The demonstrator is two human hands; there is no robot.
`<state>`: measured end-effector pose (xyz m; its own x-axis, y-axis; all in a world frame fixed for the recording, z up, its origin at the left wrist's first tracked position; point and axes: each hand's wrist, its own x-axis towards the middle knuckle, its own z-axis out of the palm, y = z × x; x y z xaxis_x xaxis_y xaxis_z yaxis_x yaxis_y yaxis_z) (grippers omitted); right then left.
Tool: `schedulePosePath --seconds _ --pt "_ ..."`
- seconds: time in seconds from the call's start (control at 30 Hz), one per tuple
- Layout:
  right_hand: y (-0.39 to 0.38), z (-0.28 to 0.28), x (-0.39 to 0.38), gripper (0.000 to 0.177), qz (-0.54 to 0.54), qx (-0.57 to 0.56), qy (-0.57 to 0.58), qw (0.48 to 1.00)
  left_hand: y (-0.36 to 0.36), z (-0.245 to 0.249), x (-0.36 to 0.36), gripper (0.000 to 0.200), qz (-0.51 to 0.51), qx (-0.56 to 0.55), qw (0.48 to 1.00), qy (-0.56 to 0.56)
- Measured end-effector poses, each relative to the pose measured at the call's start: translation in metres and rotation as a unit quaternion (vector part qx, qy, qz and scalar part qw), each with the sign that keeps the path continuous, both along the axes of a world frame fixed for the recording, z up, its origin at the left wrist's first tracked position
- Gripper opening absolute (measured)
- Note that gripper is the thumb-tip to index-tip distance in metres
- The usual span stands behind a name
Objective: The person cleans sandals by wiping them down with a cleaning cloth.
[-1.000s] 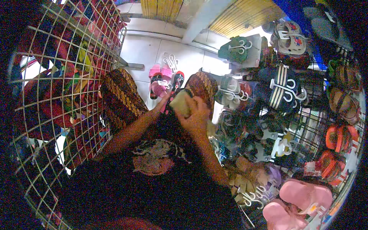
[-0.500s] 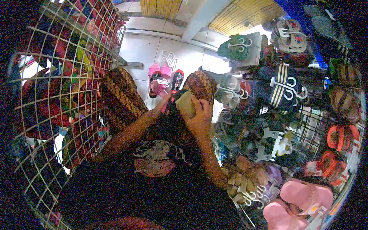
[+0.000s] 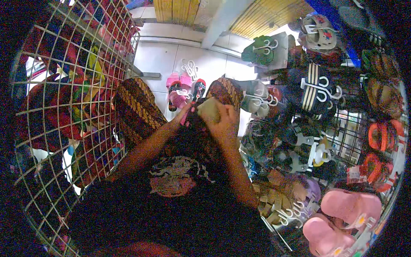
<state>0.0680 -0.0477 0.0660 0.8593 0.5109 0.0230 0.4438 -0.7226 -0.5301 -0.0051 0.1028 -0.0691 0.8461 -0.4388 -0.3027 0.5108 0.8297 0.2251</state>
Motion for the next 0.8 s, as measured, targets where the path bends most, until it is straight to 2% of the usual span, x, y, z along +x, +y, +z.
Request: schedulePosePath --seconds 0.07,0.17,0.2,0.27,0.3,0.33,0.37,0.4,0.47,0.5,0.6,0.67,0.7,0.73,0.8 --pt "-0.002 -0.006 0.005 0.058 -0.047 0.010 -0.016 0.999 0.009 0.018 -0.002 0.072 -0.011 0.039 0.999 -0.015" --pt "0.007 0.009 -0.011 0.057 0.042 -0.007 -0.043 0.998 0.010 0.042 -0.002 0.071 0.006 0.163 0.986 0.035" --pt "0.009 0.012 -0.015 0.057 0.070 -0.010 -0.051 0.996 0.010 0.047 -0.003 0.071 0.008 0.155 0.987 0.035" --pt "0.007 0.006 -0.006 0.058 0.008 0.000 -0.010 1.000 0.011 0.057 -0.003 0.070 0.013 0.140 0.990 0.034" --pt "0.006 -0.001 0.003 0.058 -0.034 -0.005 -0.004 0.999 0.012 0.053 -0.005 0.069 0.001 0.106 0.994 0.028" --pt "0.005 -0.005 0.006 0.059 -0.075 -0.008 0.003 0.997 0.012 0.043 -0.006 0.069 -0.005 0.025 1.000 0.012" --pt "0.005 -0.004 0.007 0.061 -0.081 -0.010 0.016 0.997 0.013 0.033 -0.007 0.069 -0.016 -0.054 0.998 0.000" --pt "0.005 -0.002 0.005 0.061 -0.039 -0.007 0.005 0.999 0.011 0.012 -0.006 0.068 -0.020 -0.179 0.983 -0.024" --pt "0.004 0.001 -0.011 0.060 0.044 -0.001 -0.013 0.999 0.010 -0.006 -0.005 0.068 -0.011 -0.106 0.994 -0.029" --pt "0.008 0.013 -0.018 0.062 0.067 -0.027 -0.038 0.997 0.010 -0.002 -0.005 0.068 0.002 0.092 0.996 -0.013" --pt "-0.012 -0.007 -0.006 0.061 -0.044 -0.041 0.007 0.998 0.005 0.015 0.001 0.068 0.012 0.161 0.987 0.025" --pt "-0.024 -0.004 0.000 0.061 -0.113 -0.081 -0.015 0.990 0.006 0.031 0.003 0.068 0.036 0.024 0.999 -0.014" --pt "-0.036 -0.007 0.000 0.063 -0.110 -0.073 -0.001 0.991 0.006 0.042 0.005 0.067 0.048 -0.045 0.997 -0.034" --pt "-0.044 -0.006 -0.006 0.065 -0.107 -0.065 0.015 0.992 0.008 0.043 0.004 0.068 0.048 -0.055 0.997 -0.033" --pt "-0.053 0.009 -0.026 0.070 -0.096 -0.120 0.019 0.988 0.012 0.044 0.002 0.069 0.044 -0.075 0.996 -0.031"
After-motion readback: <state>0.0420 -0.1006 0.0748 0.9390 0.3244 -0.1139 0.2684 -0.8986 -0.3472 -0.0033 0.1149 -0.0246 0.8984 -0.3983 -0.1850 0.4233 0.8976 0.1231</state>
